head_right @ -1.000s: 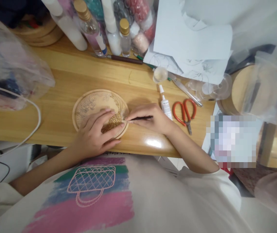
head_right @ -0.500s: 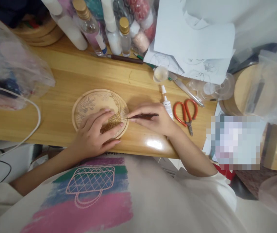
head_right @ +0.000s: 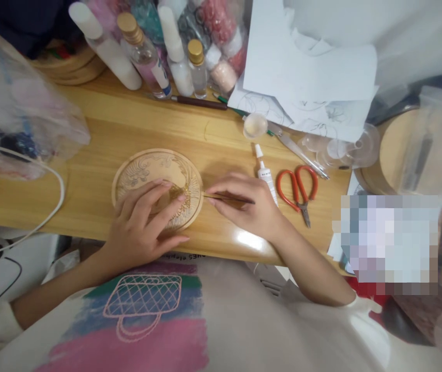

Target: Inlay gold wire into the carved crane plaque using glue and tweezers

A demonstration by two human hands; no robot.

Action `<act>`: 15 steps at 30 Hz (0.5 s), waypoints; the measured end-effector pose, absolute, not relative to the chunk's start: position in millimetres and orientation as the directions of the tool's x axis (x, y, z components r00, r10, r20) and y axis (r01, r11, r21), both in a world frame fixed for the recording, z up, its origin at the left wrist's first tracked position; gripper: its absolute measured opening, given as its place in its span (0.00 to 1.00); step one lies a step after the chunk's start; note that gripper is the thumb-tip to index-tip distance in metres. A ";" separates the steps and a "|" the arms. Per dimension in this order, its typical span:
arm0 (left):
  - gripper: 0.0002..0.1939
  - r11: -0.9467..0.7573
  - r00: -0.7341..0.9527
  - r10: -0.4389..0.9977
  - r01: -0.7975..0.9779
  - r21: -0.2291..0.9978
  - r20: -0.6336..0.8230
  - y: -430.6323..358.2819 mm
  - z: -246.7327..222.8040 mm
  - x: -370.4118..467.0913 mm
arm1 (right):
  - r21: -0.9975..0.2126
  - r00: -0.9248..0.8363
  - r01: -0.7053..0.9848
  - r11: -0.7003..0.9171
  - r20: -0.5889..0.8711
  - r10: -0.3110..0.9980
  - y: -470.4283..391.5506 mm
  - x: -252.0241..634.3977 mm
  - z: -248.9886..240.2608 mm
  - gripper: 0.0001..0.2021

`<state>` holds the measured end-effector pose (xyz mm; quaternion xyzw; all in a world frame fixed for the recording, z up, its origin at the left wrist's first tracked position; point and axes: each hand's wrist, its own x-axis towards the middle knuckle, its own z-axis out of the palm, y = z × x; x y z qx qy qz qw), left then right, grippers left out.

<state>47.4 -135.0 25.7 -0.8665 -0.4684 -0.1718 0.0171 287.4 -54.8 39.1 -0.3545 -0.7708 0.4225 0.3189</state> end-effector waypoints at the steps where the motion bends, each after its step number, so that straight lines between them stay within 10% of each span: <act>1: 0.32 -0.550 0.491 0.816 0.822 0.149 0.305 -136.4 26.0 48.7 | -0.878 -0.545 0.276 0.392 0.193 0.816 -56.3 286.7 38.5 0.05; 15: 0.32 -0.527 0.477 0.837 0.834 0.165 0.267 -141.1 17.7 63.9 | -0.886 -0.509 0.279 0.370 0.190 0.839 -64.1 279.2 31.3 0.03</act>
